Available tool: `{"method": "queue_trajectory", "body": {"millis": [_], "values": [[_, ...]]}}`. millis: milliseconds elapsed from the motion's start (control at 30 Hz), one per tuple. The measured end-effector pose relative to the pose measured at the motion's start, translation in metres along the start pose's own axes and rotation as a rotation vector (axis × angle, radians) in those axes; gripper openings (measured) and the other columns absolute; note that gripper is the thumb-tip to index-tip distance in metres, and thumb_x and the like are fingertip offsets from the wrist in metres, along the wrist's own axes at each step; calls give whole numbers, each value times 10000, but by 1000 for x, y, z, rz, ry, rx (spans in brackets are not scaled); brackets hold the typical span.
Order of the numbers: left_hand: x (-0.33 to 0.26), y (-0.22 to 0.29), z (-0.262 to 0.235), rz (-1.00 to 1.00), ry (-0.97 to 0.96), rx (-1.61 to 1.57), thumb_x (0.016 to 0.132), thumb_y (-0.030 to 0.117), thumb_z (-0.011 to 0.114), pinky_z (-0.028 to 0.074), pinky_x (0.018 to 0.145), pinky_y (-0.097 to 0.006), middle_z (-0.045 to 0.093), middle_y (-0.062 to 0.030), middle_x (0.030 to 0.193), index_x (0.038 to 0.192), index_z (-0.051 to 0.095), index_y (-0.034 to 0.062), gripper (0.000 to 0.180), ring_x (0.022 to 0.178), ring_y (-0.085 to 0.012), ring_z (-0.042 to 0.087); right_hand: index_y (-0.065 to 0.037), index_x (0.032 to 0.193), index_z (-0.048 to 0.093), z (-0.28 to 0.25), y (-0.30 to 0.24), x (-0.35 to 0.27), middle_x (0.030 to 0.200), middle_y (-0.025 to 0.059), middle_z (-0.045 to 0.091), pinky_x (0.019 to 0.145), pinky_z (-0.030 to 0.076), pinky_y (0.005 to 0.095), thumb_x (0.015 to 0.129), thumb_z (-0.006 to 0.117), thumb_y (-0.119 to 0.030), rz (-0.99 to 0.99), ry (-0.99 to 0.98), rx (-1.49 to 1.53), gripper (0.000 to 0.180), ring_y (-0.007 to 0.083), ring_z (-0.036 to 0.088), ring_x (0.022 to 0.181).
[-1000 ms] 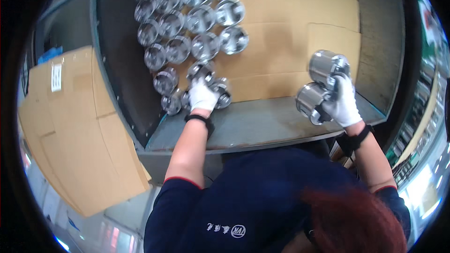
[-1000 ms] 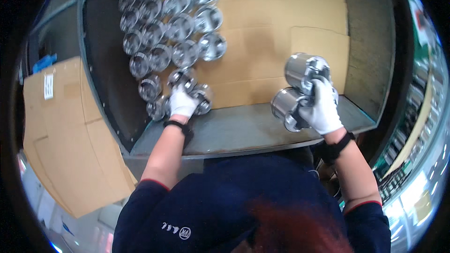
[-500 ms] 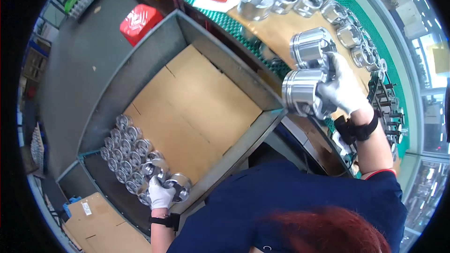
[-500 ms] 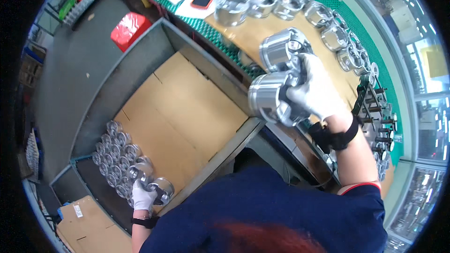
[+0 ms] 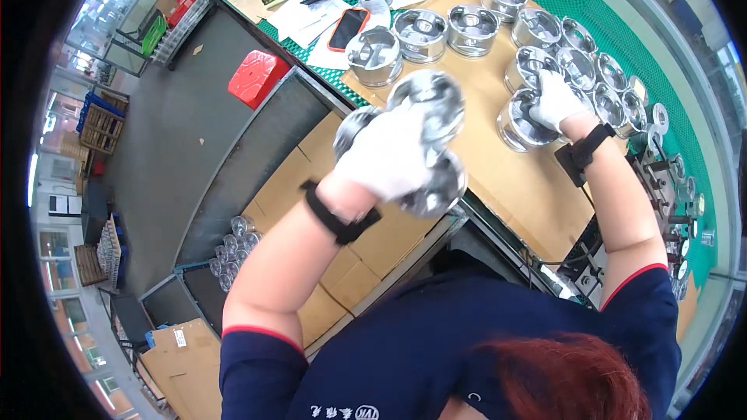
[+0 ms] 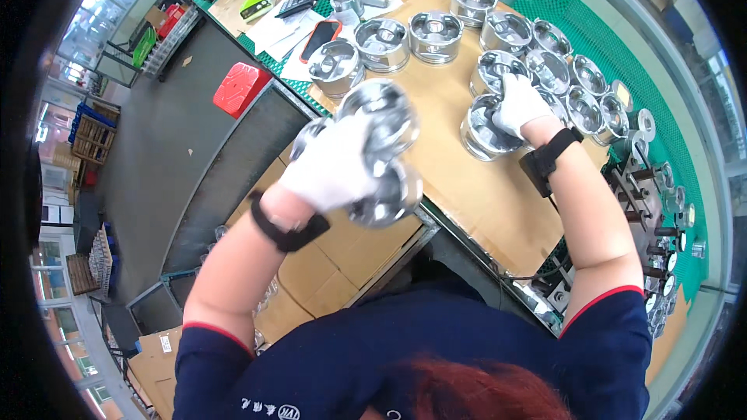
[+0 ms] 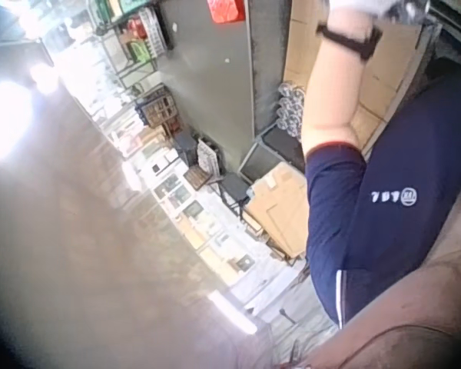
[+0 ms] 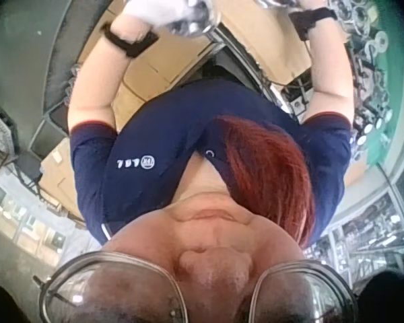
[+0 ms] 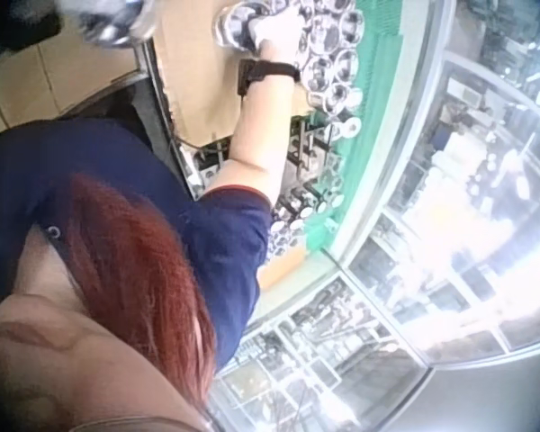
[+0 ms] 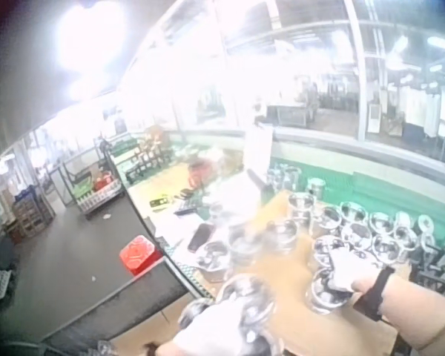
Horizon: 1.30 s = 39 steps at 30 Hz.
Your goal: The person picks up cylindrical metal parts and places them onto a jig with dial indicators to check dimensions. After checking, the person removes the parts and places them into a cardboard box. The person repeats this process for multiple parts.
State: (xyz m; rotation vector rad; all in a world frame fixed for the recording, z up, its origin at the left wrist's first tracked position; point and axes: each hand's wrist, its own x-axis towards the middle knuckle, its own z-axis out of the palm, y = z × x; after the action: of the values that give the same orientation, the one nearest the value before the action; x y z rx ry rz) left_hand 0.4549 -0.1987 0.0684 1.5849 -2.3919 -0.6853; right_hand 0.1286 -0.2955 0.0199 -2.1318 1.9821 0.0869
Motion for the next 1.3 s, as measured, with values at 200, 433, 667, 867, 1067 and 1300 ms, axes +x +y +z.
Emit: {"method": "queue_trajectory", "body": {"millis": [200,433,667,867,1067,1300], "values": [[120,18,31,186,-1,152,814,187,644,537,918,-455,689,-264,1050,1068,666,-24,331,1026,-402,674,-36,1427,447,14,-2,-5,1458,292,446,1046,475,497,917,505,-159,77,90,15,527,463,557,1251],[82,14,36,230,397,23,785,170,750,516,932,-486,631,-219,1177,1280,550,5,558,1066,-420,631,-45,1466,434,24,6,1,1482,304,427,1086,446,492,883,536,-178,40,157,25,606,479,538,1263],[-189,-97,99,-237,251,-112,835,208,720,518,947,-458,659,-218,1195,1216,615,36,431,1084,-397,637,28,1324,565,4,10,-7,1104,216,705,891,526,411,769,661,-34,-219,70,203,566,334,677,1003],[-495,-213,232,-1224,-10,-245,816,333,753,479,1067,-426,634,-235,1313,1330,590,25,621,1236,-379,599,-12,1401,559,47,-140,-123,1315,146,624,1074,440,358,1008,577,-70,-584,311,433,398,232,575,1229],[-703,-317,304,-1729,105,-397,832,354,732,459,1089,-414,602,-274,1355,1399,528,-18,708,1268,-396,581,-29,1488,399,257,-332,-258,1518,251,429,1137,410,432,835,724,-89,-661,-655,151,732,410,462,1394],[-819,-415,365,-1830,224,-366,802,261,732,513,958,-451,687,-237,1167,1166,648,26,441,1111,-408,644,-55,1550,296,356,-396,-337,1597,297,263,1183,349,478,789,745,-173,-349,-967,-404,892,473,345,1439]]}}
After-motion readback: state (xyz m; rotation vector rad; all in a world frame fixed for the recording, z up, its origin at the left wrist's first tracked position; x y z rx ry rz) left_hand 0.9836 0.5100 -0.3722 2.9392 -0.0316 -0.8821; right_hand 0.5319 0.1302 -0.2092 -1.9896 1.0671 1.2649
